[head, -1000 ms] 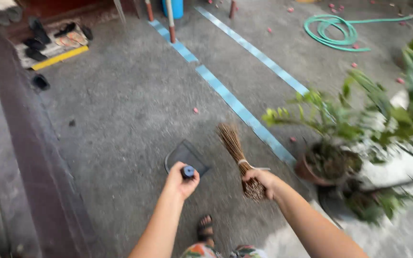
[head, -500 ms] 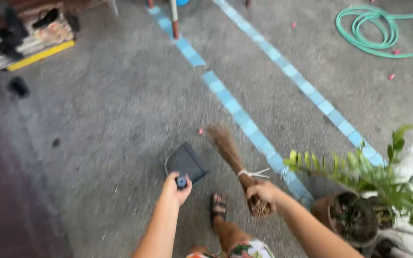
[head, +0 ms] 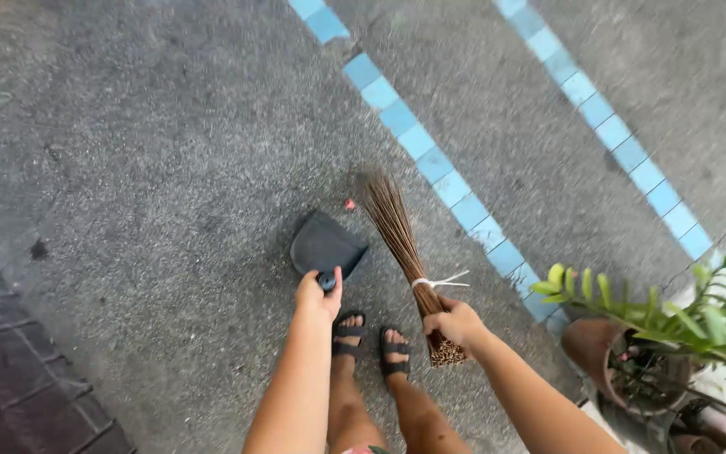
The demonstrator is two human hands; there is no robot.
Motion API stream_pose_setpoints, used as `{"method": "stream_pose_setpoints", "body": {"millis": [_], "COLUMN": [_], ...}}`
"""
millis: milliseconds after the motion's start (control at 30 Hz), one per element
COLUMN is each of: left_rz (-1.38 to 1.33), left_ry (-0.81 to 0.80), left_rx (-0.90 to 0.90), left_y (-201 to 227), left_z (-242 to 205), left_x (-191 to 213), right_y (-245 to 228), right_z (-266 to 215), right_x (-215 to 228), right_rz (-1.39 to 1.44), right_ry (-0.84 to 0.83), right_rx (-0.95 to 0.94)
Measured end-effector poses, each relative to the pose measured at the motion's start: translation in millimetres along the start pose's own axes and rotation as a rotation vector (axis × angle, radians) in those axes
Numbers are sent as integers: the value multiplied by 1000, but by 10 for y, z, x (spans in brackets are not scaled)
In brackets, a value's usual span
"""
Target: Sweeping fallen petals into a dustpan and washing plastic bowls with a garden hose.
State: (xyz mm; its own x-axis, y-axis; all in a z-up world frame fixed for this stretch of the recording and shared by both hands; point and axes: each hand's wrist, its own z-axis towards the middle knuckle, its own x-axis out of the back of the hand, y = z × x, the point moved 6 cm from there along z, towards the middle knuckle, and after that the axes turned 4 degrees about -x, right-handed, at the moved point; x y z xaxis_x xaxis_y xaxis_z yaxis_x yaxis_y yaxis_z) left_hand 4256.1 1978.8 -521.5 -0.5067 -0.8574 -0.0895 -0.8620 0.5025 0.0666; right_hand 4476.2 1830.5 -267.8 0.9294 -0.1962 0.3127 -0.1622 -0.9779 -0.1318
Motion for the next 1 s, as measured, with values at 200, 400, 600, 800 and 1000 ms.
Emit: {"method": "stream_pose_setpoints", "body": {"millis": [200,400,600,800,1000], "left_rz": [159,467,896,1258,1471], "left_ry": [-43,-73,-163,-268,-317], "left_rx": [5,44,136,250,248], "left_y": [287,610,115,-1156,-2803], "left_z": [490,-1,-503,-684,-863], "left_x": [-131,-48,-369,-1007,-1529], "right_y": [202,791,1073,952,1165], "right_z": [-97,-478,-644,-504,5], "right_x": [-218,233,524,920,1777], "right_rz": [-242,25,528,1057,1435], "right_ry": [-293,-82,26,212,287], "right_rx": [25,-30,45,-75,-136]}}
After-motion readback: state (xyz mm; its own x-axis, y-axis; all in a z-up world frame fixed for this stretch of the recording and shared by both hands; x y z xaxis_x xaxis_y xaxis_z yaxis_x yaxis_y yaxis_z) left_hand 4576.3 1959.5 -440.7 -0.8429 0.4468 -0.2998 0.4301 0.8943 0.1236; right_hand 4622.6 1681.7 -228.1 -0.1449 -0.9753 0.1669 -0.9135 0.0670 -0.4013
